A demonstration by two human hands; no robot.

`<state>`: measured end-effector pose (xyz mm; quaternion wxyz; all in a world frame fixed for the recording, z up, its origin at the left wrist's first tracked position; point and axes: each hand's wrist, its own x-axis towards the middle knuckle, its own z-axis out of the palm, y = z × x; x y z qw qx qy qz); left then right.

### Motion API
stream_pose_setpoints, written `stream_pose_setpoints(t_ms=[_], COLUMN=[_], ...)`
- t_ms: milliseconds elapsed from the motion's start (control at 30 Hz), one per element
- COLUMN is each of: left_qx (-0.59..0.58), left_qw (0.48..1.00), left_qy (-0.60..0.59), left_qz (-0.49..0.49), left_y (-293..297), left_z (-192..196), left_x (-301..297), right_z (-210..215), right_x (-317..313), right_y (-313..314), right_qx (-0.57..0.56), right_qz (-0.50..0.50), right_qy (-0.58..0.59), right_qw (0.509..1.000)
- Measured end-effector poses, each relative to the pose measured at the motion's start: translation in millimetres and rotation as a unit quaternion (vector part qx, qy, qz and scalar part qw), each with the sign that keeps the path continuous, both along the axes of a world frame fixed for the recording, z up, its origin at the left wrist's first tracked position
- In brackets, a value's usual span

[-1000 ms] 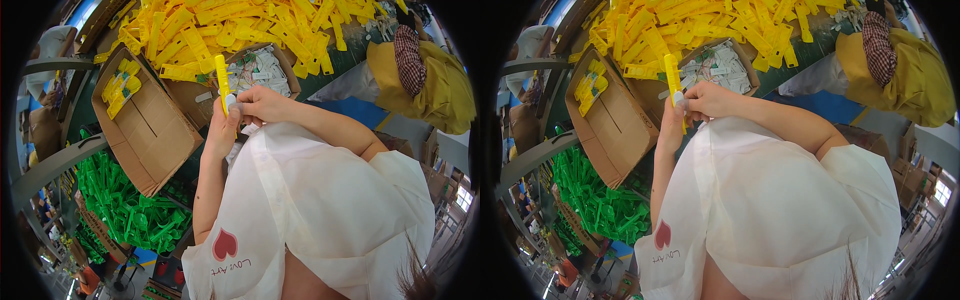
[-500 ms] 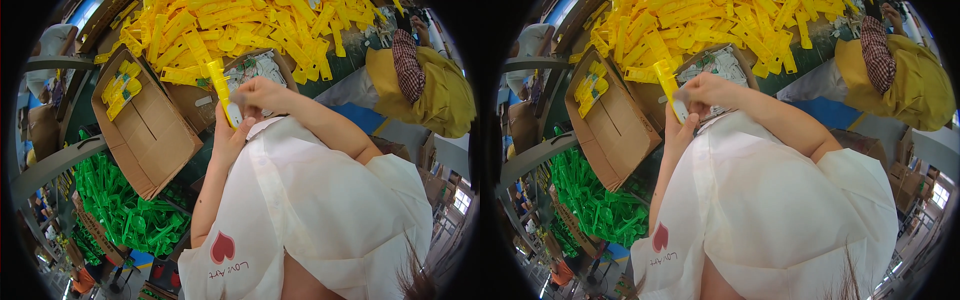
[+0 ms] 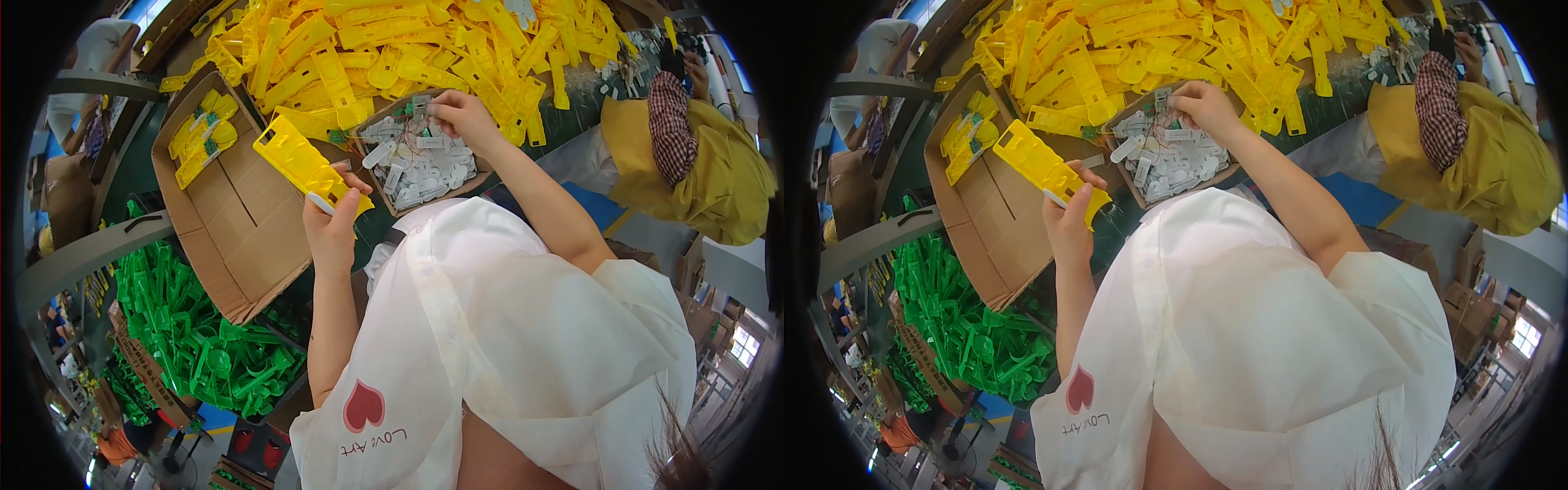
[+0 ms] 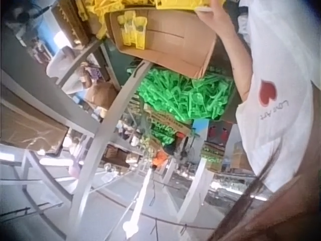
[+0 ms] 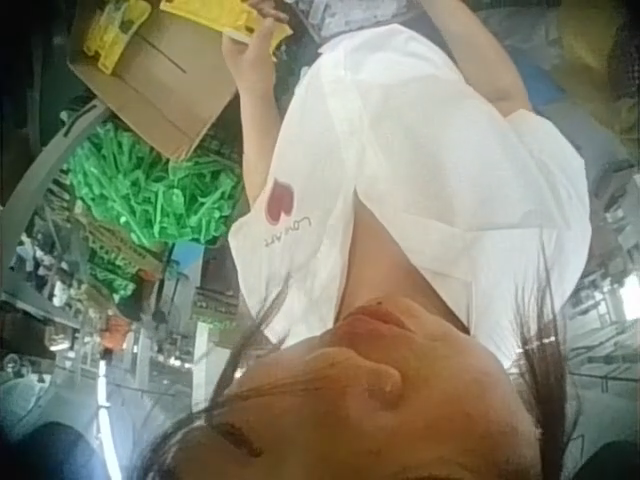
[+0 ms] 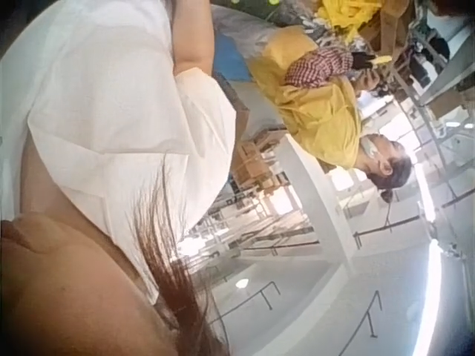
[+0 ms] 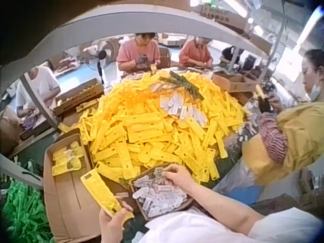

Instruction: Assembling electronic components by inserting small green PCBs and metal contacts into yellow plastic housings.

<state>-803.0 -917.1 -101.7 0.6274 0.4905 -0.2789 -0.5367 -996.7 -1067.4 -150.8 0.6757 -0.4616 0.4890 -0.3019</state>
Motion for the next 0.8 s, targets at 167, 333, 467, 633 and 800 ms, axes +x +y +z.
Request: stream_pose_setpoints(t_ms=[167, 333, 467, 633, 800], left_qx=[-0.056, -0.065, -0.023, 0.090, -0.054], left_qw=[0.980, 0.986, 1.000, 0.972, 0.992], left_qy=[-0.190, -0.152, 0.017, 0.185, -0.113], left_qz=[0.016, -0.018, -0.009, -0.116, 0.017], left_y=[-13, -36, -40, -37, -31], left_z=[21, 35, 42, 46, 47], left_x=[-21, -32, -23, -6, -11], right_z=[56, 85, 86, 90, 106], right_x=[-2, 12, 2, 21, 20], right_y=[30, 51, 44, 54, 46], right_qx=[-0.082, -0.101, -0.311, -0.329, -0.117], right_qz=[0.018, 0.039, 0.111, 0.196, 0.142], right_qy=[-0.053, -0.090, -0.005, -0.038, -0.136], right_qw=[0.995, 0.990, 0.944, 0.923, 0.973])
